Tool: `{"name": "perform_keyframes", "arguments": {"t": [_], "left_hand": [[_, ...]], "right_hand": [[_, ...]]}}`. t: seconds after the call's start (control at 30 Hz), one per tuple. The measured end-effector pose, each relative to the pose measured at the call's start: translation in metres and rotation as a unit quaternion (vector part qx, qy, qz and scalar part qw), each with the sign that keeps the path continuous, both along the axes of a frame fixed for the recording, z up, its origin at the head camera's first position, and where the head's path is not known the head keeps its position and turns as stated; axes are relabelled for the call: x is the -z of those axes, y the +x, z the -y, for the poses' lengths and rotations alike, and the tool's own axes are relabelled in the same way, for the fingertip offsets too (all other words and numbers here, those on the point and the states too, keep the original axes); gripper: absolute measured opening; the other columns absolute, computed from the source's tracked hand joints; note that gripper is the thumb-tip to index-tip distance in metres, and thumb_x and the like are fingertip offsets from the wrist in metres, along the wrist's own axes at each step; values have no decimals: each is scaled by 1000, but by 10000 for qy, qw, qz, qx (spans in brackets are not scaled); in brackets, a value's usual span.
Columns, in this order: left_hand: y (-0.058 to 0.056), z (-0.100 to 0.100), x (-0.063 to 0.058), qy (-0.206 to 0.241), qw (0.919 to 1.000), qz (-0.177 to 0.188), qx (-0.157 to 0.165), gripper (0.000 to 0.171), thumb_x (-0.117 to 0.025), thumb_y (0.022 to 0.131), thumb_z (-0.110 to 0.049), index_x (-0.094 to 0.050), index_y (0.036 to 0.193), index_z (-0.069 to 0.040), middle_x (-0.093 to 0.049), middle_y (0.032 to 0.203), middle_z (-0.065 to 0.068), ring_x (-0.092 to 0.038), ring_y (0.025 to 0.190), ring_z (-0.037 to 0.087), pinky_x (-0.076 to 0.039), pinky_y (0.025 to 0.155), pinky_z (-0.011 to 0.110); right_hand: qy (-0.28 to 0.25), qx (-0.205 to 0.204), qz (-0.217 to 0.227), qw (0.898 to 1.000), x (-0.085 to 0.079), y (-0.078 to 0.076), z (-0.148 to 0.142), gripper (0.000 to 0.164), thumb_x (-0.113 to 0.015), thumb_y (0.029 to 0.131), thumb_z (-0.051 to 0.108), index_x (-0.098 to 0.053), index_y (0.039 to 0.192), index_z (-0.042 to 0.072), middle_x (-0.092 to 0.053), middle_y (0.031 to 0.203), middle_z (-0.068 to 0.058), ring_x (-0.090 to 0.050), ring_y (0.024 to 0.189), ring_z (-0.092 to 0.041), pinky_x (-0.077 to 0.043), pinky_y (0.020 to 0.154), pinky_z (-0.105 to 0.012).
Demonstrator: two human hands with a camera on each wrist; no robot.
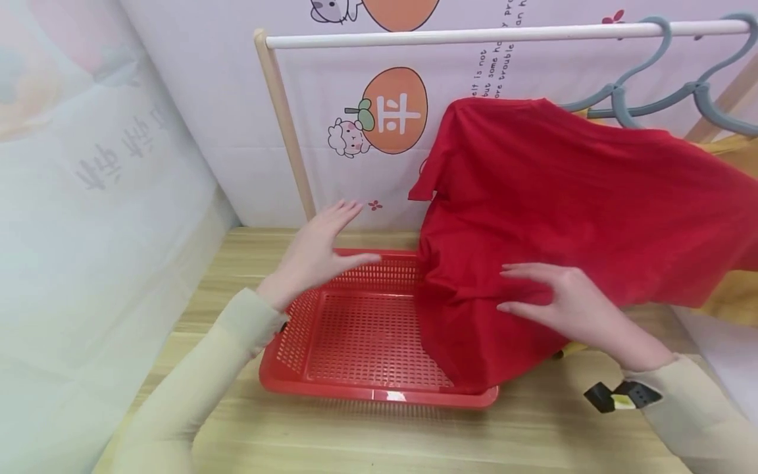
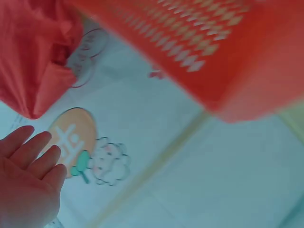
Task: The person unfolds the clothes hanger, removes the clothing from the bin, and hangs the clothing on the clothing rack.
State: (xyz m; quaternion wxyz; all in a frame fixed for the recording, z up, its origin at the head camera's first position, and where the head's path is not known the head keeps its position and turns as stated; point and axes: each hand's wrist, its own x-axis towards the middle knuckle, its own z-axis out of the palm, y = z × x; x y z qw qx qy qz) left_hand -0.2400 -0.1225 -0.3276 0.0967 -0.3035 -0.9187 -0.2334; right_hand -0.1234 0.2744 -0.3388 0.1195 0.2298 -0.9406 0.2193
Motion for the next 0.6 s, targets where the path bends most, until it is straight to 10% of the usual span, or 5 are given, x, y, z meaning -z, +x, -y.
{"name": "perform_keyframes", "arguments": {"t": [0.33,0.6], "left_hand": [[49,68,54,-1329,9910,13,-166,125,-56,76,-89,-18,163,-7,-18,167,12,-15,153,29,-8,123,47],[92,102,75,-1712,9846,235,-279,137,-54,72,-93,-15,160,5,-10,167,20,-8,154,33,-12,122,51]], "right_hand": [[-24,-326,760,9966,31,13,16,63,-90,75,46,-73,125,11,-69,126,-1,-64,118,-26,-56,92,-47],[-89,-319,499,9982,48,19,14,56,-91,74,47,-76,117,15,-69,120,4,-66,110,-19,-57,88,-43]]}}
